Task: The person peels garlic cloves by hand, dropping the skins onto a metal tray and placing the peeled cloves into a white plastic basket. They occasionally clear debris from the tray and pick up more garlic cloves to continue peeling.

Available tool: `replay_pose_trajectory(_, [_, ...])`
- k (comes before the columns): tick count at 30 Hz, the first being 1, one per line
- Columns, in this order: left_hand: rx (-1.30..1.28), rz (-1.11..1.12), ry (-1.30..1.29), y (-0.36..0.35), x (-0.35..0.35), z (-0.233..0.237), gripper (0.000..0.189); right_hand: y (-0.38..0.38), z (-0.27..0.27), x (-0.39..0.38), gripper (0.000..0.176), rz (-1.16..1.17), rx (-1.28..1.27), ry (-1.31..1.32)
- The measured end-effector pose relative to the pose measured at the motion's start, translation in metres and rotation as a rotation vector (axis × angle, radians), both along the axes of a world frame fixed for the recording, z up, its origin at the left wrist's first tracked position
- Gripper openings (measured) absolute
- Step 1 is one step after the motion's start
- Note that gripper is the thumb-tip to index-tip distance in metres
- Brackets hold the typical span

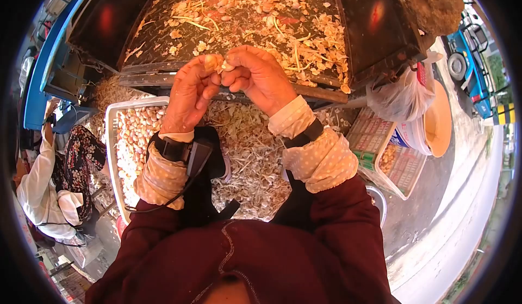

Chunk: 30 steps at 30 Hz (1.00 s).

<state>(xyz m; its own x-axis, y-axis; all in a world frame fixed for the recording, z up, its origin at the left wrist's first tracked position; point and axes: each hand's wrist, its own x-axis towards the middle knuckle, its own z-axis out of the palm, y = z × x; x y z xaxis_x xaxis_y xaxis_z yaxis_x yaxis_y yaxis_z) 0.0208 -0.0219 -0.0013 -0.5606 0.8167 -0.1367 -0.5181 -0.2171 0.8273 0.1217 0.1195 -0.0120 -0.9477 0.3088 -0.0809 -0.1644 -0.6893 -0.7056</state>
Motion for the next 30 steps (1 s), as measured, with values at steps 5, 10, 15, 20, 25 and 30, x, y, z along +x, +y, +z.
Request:
replay_pose_trajectory(5, [0.081, -0.077, -0.13, -0.003, -0.011, -0.006, 0.023, -0.001, 0.012, 0.002, 0.016, 0.073, -0.027, 0.076])
replay_pose_trajectory(10, [0.146, -0.103, -0.263, -0.004, -0.014, -0.008, 0.026, -0.009, 0.051, 0.0, 0.019, -0.126, 0.201, 0.211])
replay_pose_trajectory(15, [0.267, -0.14, -0.363, -0.009, -0.01, -0.015, 0.024, -0.082, 0.084, -0.03, 0.017, -0.127, 1.016, 0.413])
replay_pose_trajectory(20, [0.235, -0.218, -0.343, -0.012, -0.015, -0.017, 0.02, -0.022, 0.08, -0.022, 0.022, -0.271, 1.331, 0.242])
replay_pose_trajectory(25, [0.229, -0.285, -0.307, -0.008, -0.013, -0.019, 0.02, 0.003, 0.051, -0.006, 0.018, 0.14, 1.235, -0.028])
replay_pose_trajectory(30, [0.13, -0.2, -0.125, -0.01, -0.006, -0.007, 0.022, -0.003, 0.039, -0.002, 0.015, 0.081, 1.155, -0.028])
